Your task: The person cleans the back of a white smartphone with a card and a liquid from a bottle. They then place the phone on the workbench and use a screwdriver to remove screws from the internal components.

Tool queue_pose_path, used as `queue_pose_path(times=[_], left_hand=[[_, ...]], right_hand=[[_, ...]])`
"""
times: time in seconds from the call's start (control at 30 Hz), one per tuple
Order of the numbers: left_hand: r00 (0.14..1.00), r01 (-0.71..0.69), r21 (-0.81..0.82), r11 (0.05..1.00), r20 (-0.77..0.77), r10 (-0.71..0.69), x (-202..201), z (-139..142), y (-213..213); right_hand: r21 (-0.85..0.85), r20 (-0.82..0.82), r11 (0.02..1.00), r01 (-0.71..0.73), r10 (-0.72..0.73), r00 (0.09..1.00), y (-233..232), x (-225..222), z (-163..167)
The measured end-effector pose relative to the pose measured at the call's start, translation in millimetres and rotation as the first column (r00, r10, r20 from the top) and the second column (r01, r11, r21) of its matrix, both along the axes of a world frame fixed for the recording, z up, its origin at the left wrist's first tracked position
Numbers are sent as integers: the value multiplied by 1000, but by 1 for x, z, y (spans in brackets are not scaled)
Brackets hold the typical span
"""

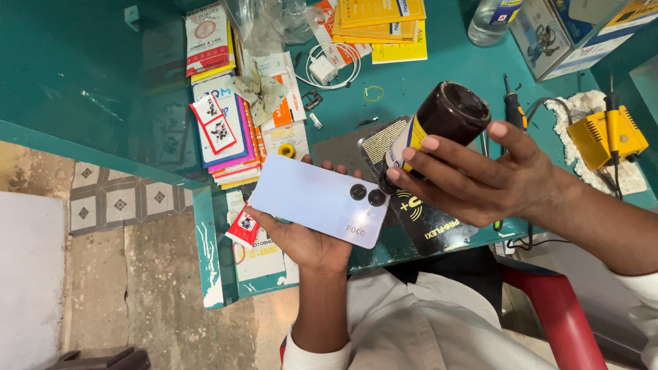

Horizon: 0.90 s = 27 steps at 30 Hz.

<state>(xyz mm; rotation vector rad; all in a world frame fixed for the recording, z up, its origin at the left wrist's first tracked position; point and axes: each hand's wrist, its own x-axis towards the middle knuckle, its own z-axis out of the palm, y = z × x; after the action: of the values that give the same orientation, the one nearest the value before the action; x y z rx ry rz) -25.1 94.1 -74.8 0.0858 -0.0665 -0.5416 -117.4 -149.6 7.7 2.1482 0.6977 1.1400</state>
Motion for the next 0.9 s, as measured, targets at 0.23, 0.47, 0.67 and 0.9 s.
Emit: queue_pose_path(times=[0.23,0.47,0.67,0.9], left_hand=[[999,-24,31,999,-31,25,3,-2,1],[1000,15,-9,1000,6,-15,3,1,2],[999,43,11,999,3,-43,2,5,0],[998,61,8,998,-14,-61,0,11,-2]], right_hand=[[-20,-17,1000,-1,1,1000,2,1,-5],[-64,41,997,40,-37,998,4,6,9],[-53,32,998,26,-24,999,7,9,15],[-54,42,998,25,-23,999,8,10,17]])
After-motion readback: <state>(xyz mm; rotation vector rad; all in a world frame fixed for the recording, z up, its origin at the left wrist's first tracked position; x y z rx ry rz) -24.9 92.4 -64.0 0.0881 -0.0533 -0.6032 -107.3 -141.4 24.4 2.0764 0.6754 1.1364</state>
